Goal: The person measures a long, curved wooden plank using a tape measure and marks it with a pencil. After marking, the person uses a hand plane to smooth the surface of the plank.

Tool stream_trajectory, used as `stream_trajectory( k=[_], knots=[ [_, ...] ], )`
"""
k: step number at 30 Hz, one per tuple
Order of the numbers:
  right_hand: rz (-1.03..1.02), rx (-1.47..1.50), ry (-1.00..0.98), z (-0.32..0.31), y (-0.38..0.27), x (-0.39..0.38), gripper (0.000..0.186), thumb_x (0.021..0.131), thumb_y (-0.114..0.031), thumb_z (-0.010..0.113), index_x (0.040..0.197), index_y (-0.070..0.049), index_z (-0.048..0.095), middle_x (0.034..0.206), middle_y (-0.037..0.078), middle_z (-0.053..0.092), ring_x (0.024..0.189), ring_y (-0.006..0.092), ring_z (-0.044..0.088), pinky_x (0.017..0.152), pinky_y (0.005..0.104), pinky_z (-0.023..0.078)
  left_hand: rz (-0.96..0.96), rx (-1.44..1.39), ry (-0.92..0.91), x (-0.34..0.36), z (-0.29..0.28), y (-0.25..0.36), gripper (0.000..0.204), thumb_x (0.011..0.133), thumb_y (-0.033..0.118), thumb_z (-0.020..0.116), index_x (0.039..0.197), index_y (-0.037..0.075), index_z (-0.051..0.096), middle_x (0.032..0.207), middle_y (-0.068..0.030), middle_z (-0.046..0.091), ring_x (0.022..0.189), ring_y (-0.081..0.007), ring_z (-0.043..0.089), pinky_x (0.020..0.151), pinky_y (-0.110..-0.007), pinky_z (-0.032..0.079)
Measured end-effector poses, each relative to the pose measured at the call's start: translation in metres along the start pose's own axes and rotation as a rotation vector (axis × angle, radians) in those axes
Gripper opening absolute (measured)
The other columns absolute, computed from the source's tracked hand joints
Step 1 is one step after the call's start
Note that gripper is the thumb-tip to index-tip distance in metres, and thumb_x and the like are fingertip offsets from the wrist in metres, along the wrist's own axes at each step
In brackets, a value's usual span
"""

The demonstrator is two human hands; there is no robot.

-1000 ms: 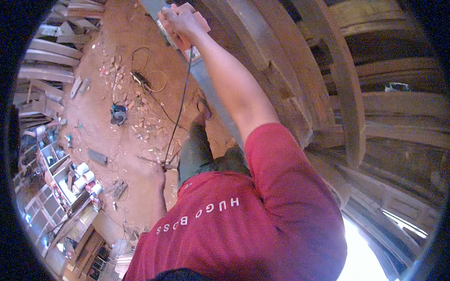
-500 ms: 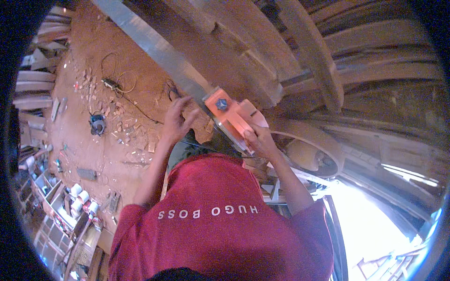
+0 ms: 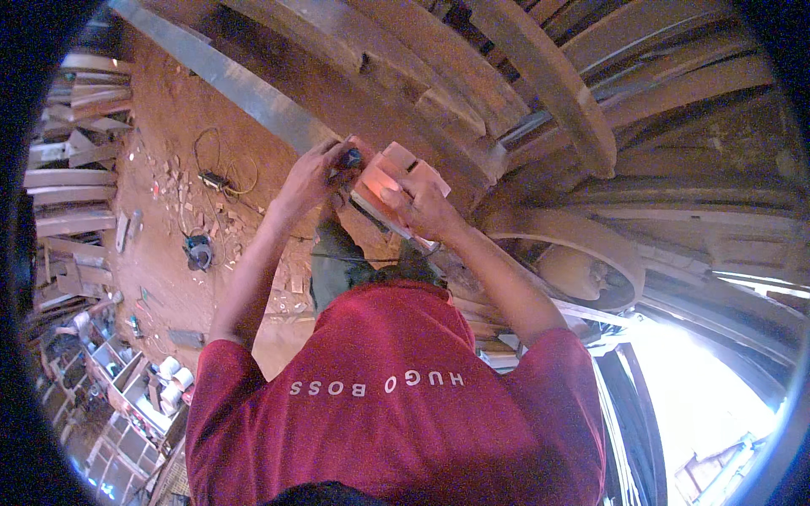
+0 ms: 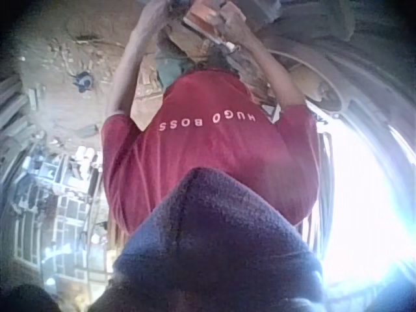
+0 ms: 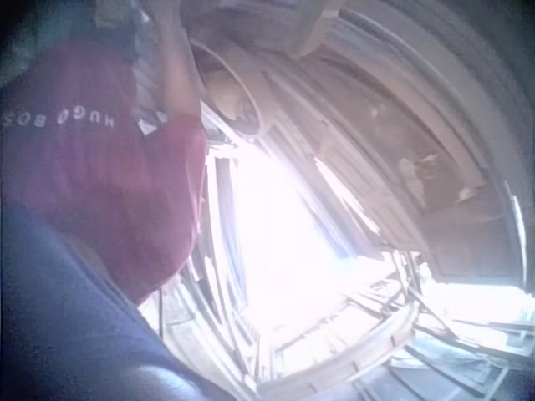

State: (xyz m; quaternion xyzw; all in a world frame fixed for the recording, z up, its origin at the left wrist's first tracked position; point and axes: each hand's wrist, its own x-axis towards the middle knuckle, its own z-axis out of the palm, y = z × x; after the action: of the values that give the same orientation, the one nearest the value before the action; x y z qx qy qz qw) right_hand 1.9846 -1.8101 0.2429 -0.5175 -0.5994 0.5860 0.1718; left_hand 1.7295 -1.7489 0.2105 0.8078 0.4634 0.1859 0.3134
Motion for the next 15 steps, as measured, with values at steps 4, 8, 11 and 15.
stream_trajectory(
  k=[4, 8, 11, 15],
  knots=[
    [-0.156, 0.023, 0.062, 0.000, -0.015, 0.002, 0.065, 0.096, -0.061, 0.048, 0.114, 0.001, 0.062, 0.068, 0.006, 0.060, 0.060, 0.0146, 0.060, 0.056, 0.0303, 0.048, 0.156, 0.012, -0.126, 0.016, -0.011, -0.011, 0.035, 0.082, 0.022, 0.070, 0.109, 0.001, 0.060, 0.107, -0.0186, 0.059, 0.107, -0.0389, 0.058, 0.089, -0.046, 0.048],
    [-0.206, 0.019, 0.080, -0.002, -0.014, 0.004, 0.066, 0.095, -0.061, 0.050, 0.114, 0.001, 0.062, 0.061, 0.003, 0.058, 0.051, 0.0109, 0.059, 0.048, 0.0271, 0.047, 0.269, -0.026, -0.190, 0.027, -0.009, -0.023, 0.033, 0.079, 0.018, 0.071, 0.105, 0.001, 0.060, 0.106, -0.0184, 0.059, 0.106, -0.0395, 0.057, 0.089, -0.046, 0.048],
    [-0.170, -0.006, 0.068, -0.005, -0.016, 0.005, 0.064, 0.095, -0.059, 0.052, 0.116, 0.001, 0.062, 0.062, 0.003, 0.059, 0.051, 0.0111, 0.060, 0.047, 0.0273, 0.048, 0.318, -0.054, -0.287, 0.038, -0.013, -0.030, 0.032, 0.076, 0.015, 0.073, 0.103, 0.002, 0.061, 0.105, -0.0176, 0.059, 0.104, -0.0396, 0.057, 0.088, -0.046, 0.049],
    [-0.114, -0.010, 0.082, 0.000, -0.005, 0.006, 0.060, 0.095, -0.055, 0.054, 0.115, 0.001, 0.063, 0.063, 0.003, 0.059, 0.052, 0.0109, 0.060, 0.048, 0.0274, 0.048, 0.509, -0.177, -0.477, 0.064, -0.025, -0.041, 0.037, 0.074, 0.012, 0.075, 0.107, 0.003, 0.062, 0.106, -0.0159, 0.060, 0.105, -0.0383, 0.057, 0.089, -0.045, 0.049]
  ],
)
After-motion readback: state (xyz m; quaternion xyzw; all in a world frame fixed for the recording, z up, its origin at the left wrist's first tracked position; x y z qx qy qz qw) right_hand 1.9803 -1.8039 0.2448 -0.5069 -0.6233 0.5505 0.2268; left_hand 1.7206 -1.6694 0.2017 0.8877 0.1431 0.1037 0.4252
